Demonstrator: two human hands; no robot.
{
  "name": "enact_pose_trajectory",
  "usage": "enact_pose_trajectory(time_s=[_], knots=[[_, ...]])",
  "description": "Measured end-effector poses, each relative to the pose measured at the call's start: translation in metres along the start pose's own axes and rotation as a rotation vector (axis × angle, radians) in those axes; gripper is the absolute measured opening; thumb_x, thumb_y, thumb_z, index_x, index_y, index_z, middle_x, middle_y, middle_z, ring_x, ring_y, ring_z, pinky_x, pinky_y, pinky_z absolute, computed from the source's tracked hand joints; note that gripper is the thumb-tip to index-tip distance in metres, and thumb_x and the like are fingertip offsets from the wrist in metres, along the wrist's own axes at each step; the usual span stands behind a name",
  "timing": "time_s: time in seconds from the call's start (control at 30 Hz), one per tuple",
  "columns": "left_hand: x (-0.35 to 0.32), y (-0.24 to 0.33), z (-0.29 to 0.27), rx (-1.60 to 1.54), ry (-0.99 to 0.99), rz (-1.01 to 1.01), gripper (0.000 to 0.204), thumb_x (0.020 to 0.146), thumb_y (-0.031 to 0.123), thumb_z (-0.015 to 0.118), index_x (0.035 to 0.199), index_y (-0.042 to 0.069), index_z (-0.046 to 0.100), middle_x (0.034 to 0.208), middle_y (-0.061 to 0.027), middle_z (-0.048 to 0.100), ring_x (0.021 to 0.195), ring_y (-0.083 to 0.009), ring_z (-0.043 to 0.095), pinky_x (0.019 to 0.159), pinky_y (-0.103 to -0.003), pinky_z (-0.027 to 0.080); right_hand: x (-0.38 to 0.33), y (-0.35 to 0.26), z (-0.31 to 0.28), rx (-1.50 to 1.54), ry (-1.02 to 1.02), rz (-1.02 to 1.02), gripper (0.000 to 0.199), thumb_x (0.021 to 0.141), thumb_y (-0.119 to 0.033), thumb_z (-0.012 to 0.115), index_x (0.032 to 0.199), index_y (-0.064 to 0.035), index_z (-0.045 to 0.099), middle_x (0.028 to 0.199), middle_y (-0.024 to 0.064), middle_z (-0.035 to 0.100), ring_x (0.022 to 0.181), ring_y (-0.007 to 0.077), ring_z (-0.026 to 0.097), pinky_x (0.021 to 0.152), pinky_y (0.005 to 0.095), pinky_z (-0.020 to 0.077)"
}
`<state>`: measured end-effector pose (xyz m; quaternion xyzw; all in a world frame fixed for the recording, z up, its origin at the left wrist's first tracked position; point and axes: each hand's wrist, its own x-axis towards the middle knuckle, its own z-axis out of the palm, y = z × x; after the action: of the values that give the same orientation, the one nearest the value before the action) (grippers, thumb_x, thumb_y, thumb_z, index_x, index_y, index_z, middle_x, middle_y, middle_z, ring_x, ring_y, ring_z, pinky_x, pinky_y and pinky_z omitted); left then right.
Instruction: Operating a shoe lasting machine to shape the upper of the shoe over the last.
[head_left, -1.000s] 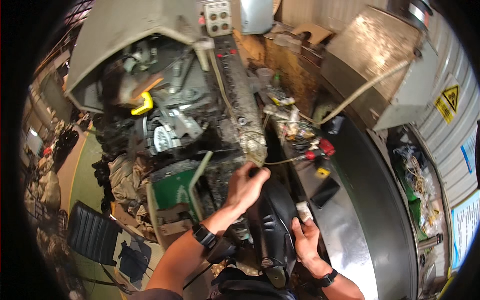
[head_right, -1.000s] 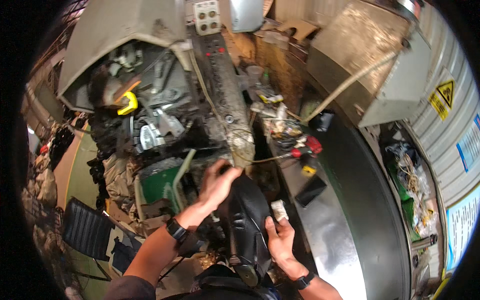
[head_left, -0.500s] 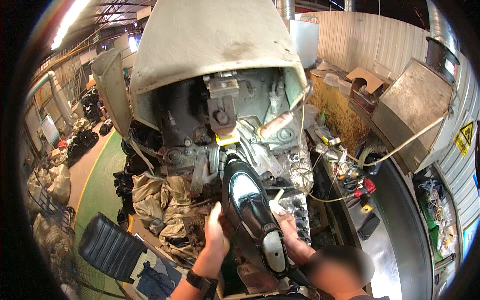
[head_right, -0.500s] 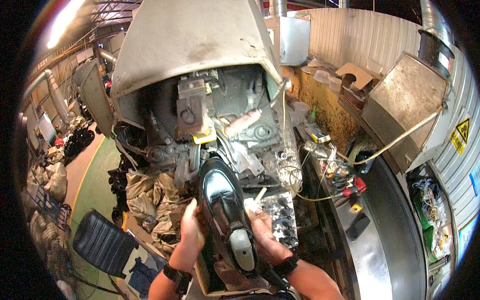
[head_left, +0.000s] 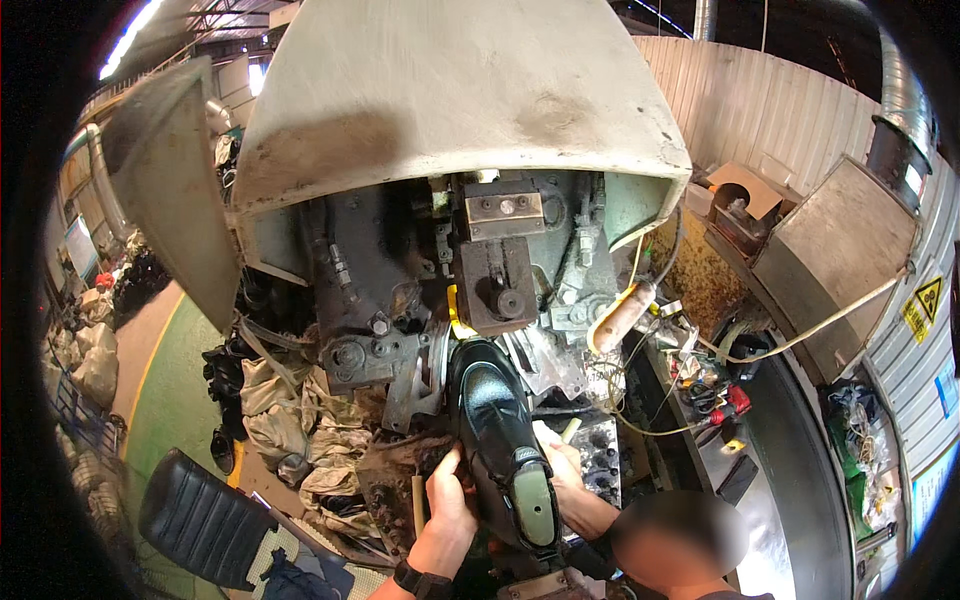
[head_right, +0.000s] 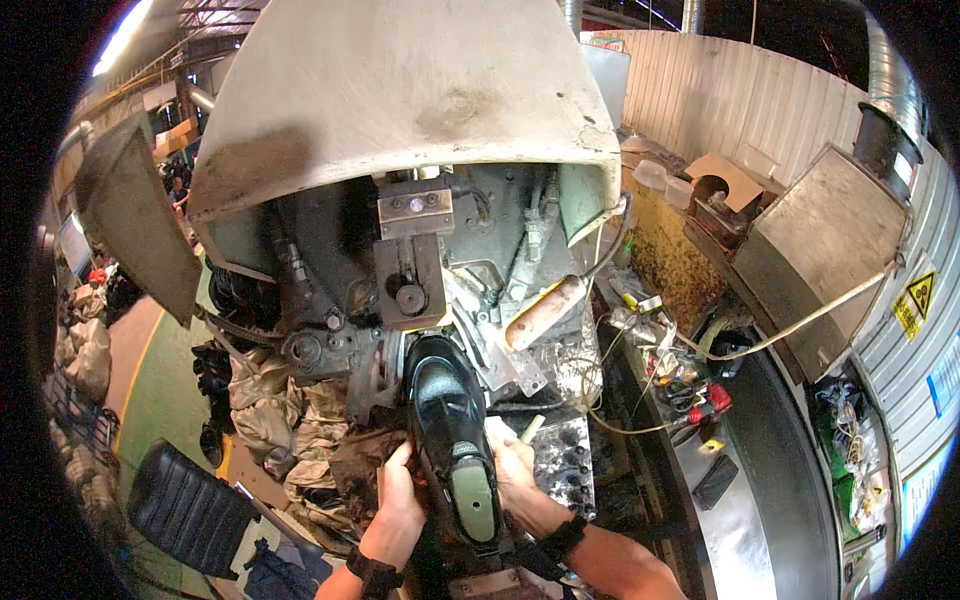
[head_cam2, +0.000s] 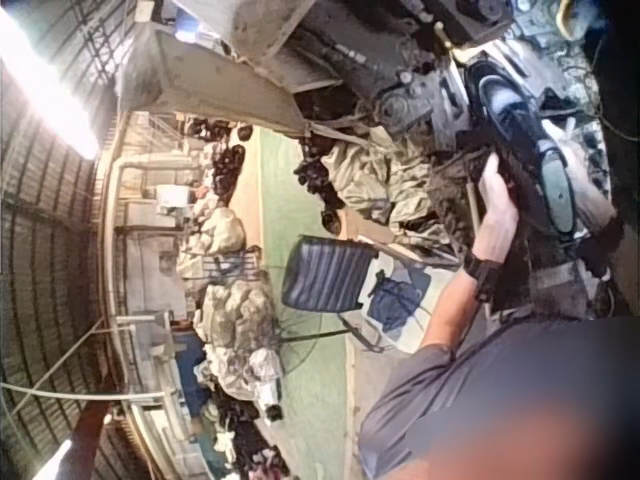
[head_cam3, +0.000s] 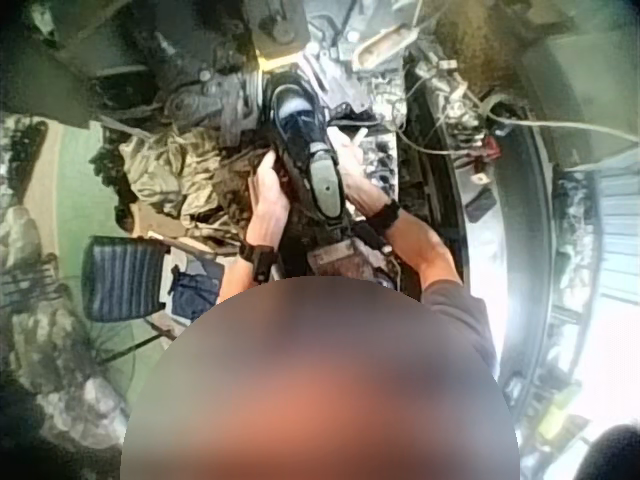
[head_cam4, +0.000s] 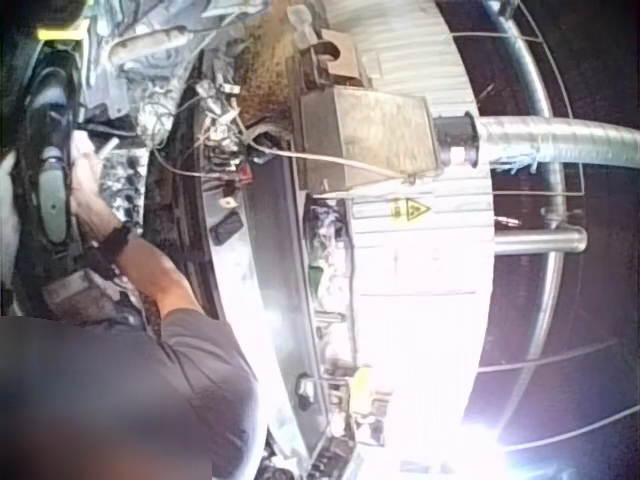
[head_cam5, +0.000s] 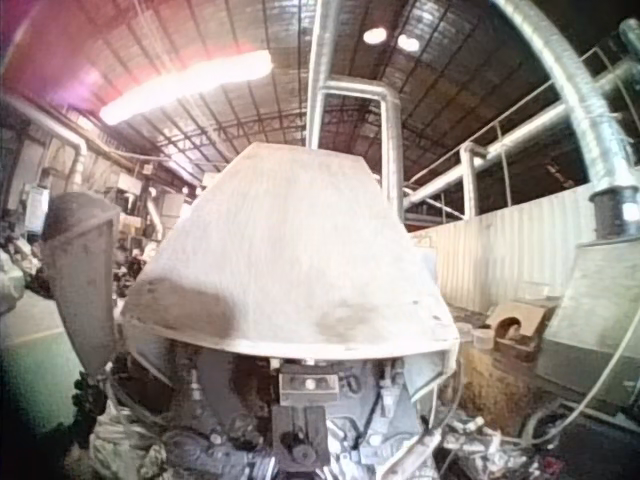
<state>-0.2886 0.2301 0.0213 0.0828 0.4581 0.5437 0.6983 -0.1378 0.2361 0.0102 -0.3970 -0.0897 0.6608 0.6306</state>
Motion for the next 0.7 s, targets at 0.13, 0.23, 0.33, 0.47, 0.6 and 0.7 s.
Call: enact_pose_trajectory(time_s=[0.13, 0.23, 0.33, 0.47, 0.6, 0.7], knots=[[0.017, -0.005, -0.005, -0.158, -0.074, -0.074, 0.030, 0.099, 0.029, 0.053, 0.110, 0.006, 0.070, 0.106, -0.0085, 0.073, 0.091, -0.0253, 0.068, 0.086, -0.038, 0.053, 0.003, 0.000, 0.006, -0.008, 0.001, -0.007, 0.010, 0.095, -0.005, 0.066, 0.102, 0.0018, 0.068, 0.089, 0.0088, 0.071, 0.068, 0.0184, 0.069, 0.057, 0.0322, 0.0591], [0.026, -0.012, -0.013, -0.193, -0.042, -0.116, 0.027, 0.097, 0.029, 0.059, 0.106, 0.007, 0.071, 0.099, -0.0050, 0.072, 0.088, -0.0193, 0.067, 0.081, -0.032, 0.052, 0.005, 0.001, 0.004, 0.007, 0.013, 0.002, 0.012, 0.097, -0.006, 0.063, 0.104, 0.0026, 0.068, 0.092, 0.0100, 0.072, 0.071, 0.0184, 0.070, 0.060, 0.0320, 0.0598], [0.037, -0.022, -0.018, -0.184, -0.025, -0.067, 0.027, 0.097, 0.027, 0.059, 0.107, 0.004, 0.070, 0.103, -0.0070, 0.071, 0.091, -0.0220, 0.066, 0.086, -0.034, 0.052, 0.011, 0.004, -0.001, 0.029, 0.007, 0.001, 0.014, 0.098, -0.007, 0.062, 0.104, 0.0032, 0.069, 0.094, 0.0104, 0.072, 0.075, 0.0184, 0.071, 0.065, 0.0315, 0.0604], [0.052, -0.035, -0.021, -0.267, -0.004, 0.033, 0.029, 0.096, 0.023, 0.058, 0.110, -0.001, 0.067, 0.105, -0.0109, 0.070, 0.092, -0.0256, 0.066, 0.086, -0.036, 0.052, 0.026, 0.008, -0.012, -0.018, -0.029, -0.004, 0.016, 0.098, -0.008, 0.062, 0.107, 0.0040, 0.068, 0.096, 0.0105, 0.073, 0.079, 0.0186, 0.071, 0.068, 0.0311, 0.0605], [0.062, -0.041, -0.024, -0.301, -0.028, 0.068, 0.030, 0.095, 0.019, 0.057, 0.110, -0.005, 0.065, 0.105, -0.0134, 0.069, 0.091, -0.0260, 0.066, 0.085, -0.037, 0.053, 0.039, 0.015, -0.024, -0.027, -0.075, -0.013, 0.017, 0.097, -0.009, 0.064, 0.109, 0.0023, 0.067, 0.095, 0.0086, 0.073, 0.078, 0.0167, 0.070, 0.067, 0.0306, 0.0599], [0.065, -0.043, -0.027, -0.246, 0.006, 0.095, 0.029, 0.095, 0.019, 0.058, 0.107, -0.006, 0.065, 0.102, -0.0131, 0.069, 0.088, -0.0240, 0.066, 0.082, -0.035, 0.053, 0.048, 0.023, -0.032, -0.054, -0.079, -0.035, 0.016, 0.096, -0.010, 0.065, 0.109, 0.0004, 0.068, 0.094, 0.0068, 0.073, 0.076, 0.0159, 0.070, 0.067, 0.0310, 0.0598]])
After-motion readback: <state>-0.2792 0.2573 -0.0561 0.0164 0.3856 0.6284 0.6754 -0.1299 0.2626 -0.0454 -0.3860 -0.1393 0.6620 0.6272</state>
